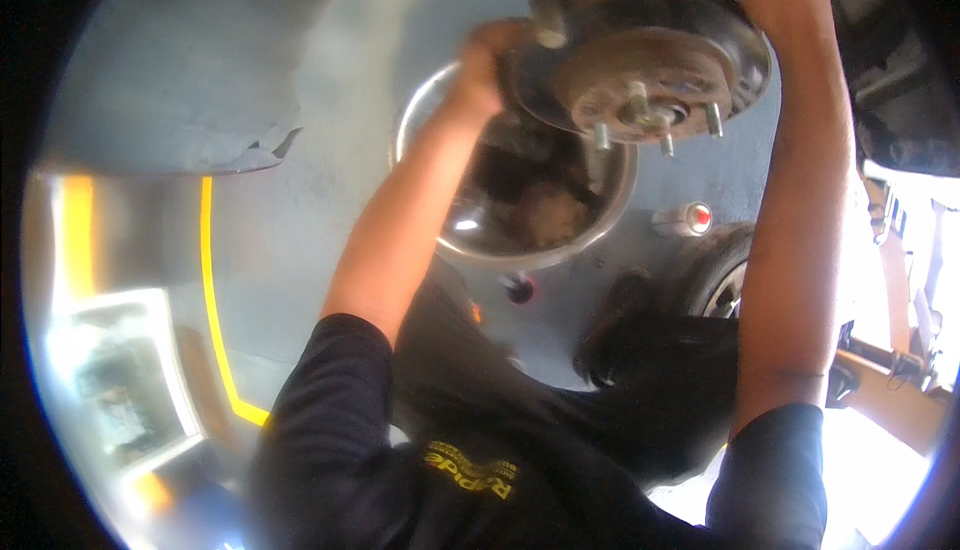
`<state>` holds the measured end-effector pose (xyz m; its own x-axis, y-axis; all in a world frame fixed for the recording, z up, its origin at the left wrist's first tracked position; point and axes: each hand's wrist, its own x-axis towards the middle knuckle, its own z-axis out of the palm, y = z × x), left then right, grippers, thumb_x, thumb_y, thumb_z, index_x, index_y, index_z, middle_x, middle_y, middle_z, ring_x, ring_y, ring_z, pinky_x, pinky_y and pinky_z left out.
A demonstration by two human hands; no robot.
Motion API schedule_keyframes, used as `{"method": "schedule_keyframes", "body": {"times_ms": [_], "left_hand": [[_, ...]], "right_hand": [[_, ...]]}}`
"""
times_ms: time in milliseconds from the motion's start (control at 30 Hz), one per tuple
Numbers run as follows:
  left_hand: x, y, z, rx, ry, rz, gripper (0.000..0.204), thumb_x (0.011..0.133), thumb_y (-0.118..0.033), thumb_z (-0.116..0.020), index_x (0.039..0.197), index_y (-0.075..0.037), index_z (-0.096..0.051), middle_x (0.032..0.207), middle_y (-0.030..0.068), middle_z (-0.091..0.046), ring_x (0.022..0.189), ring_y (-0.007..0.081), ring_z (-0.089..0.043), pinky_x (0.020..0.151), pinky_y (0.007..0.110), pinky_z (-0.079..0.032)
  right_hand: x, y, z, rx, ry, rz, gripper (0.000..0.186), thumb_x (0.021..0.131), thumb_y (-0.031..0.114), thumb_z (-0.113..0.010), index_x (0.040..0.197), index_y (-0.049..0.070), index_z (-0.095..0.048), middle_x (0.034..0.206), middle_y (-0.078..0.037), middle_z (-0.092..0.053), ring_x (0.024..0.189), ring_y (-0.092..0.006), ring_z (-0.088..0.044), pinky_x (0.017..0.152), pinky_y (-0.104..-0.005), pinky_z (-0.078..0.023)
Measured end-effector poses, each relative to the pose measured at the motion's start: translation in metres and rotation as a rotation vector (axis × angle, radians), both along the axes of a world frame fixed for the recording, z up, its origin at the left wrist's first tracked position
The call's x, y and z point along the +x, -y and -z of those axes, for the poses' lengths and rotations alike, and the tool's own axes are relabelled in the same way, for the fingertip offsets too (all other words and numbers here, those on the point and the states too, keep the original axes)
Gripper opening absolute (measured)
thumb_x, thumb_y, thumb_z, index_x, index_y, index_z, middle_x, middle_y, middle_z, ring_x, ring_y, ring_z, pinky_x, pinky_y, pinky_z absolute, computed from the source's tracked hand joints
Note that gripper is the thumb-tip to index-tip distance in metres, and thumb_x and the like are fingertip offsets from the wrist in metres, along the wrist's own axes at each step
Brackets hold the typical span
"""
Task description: The person works on a car's brake assembly, using a syringe to apply lubricant to the caliper and piston. They wipe the components with a cloth and use a tool to adjust parts of the brake system.
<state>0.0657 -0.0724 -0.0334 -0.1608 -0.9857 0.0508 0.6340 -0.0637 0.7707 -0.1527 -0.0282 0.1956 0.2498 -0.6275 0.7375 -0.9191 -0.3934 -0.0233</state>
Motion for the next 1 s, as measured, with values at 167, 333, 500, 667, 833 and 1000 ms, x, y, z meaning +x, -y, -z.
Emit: {"method": "schedule_keyframes", "body": {"times_ms": [167, 333, 500, 667, 833, 1000], "left_hand": [[0.016, 0.058, -0.003, -0.222, 0.217, -0.167, 0.023, 0.090, -0.021, -0.063, 0.070, -0.010, -0.056, 0.067, -0.0003, -0.052, 0.058, 0.0118, -0.045, 0.055, 0.030, -0.036], [0.026, 0.057, -0.023, -0.264, 0.404, -0.135, 0.026, 0.091, -0.028, -0.063, 0.071, -0.012, -0.057, 0.069, -0.0019, -0.052, 0.059, 0.0112, -0.043, 0.057, 0.029, -0.034], [0.055, 0.055, -0.018, -0.259, 0.523, -0.173, 0.032, 0.092, -0.032, -0.064, 0.067, -0.014, -0.056, 0.063, -0.0049, -0.049, 0.056, 0.0091, -0.038, 0.053, 0.029, -0.028], [0.078, 0.045, -0.021, -0.284, 0.597, -0.214, 0.033, 0.091, -0.035, -0.066, 0.069, -0.011, -0.060, 0.060, -0.0057, -0.045, 0.055, 0.0081, -0.037, 0.052, 0.029, -0.028], [0.095, 0.018, -0.035, -0.407, 0.784, -0.385, 0.038, 0.090, -0.037, -0.068, 0.077, -0.002, -0.066, 0.060, -0.0042, -0.045, 0.058, 0.0097, -0.041, 0.056, 0.031, -0.036], [0.105, -0.035, -0.075, -0.312, 1.005, -0.375, 0.043, 0.089, -0.039, -0.069, 0.075, 0.001, -0.062, 0.059, 0.0009, -0.044, 0.059, 0.0126, -0.038, 0.057, 0.032, -0.037]], "right_hand": [[-0.013, 0.022, 0.002, -0.295, -0.528, -0.052, 0.018, 0.087, 0.011, -0.060, 0.101, 0.002, -0.067, 0.105, -0.018, -0.066, 0.097, -0.0355, -0.065, 0.083, -0.0465, -0.052], [-0.018, 0.029, 0.026, -0.304, -0.423, -0.071, 0.018, 0.090, 0.012, -0.058, 0.101, 0.000, -0.066, 0.109, -0.021, -0.065, 0.099, -0.0411, -0.063, 0.087, -0.0485, -0.050], [0.029, -0.009, 0.011, 0.024, 0.217, -0.084, 0.024, 0.094, 0.021, -0.057, 0.104, 0.001, -0.067, 0.105, -0.021, -0.066, 0.094, -0.0373, -0.065, 0.083, -0.0446, -0.050], [0.020, 0.006, 0.014, 0.114, 0.361, -0.064, 0.029, 0.094, 0.027, -0.058, 0.104, 0.001, -0.068, 0.100, -0.020, -0.068, 0.089, -0.0349, -0.066, 0.080, -0.0433, -0.050], [0.031, -0.005, 0.012, 0.114, 0.418, -0.071, 0.028, 0.095, 0.026, -0.058, 0.104, 0.001, -0.068, 0.098, -0.019, -0.069, 0.087, -0.0325, -0.067, 0.079, -0.0421, -0.049], [0.044, -0.010, 0.011, -0.028, 0.379, -0.141, 0.022, 0.094, 0.019, -0.062, 0.106, 0.002, -0.067, 0.095, -0.016, -0.070, 0.085, -0.0245, -0.068, 0.075, -0.0384, -0.050]]}}
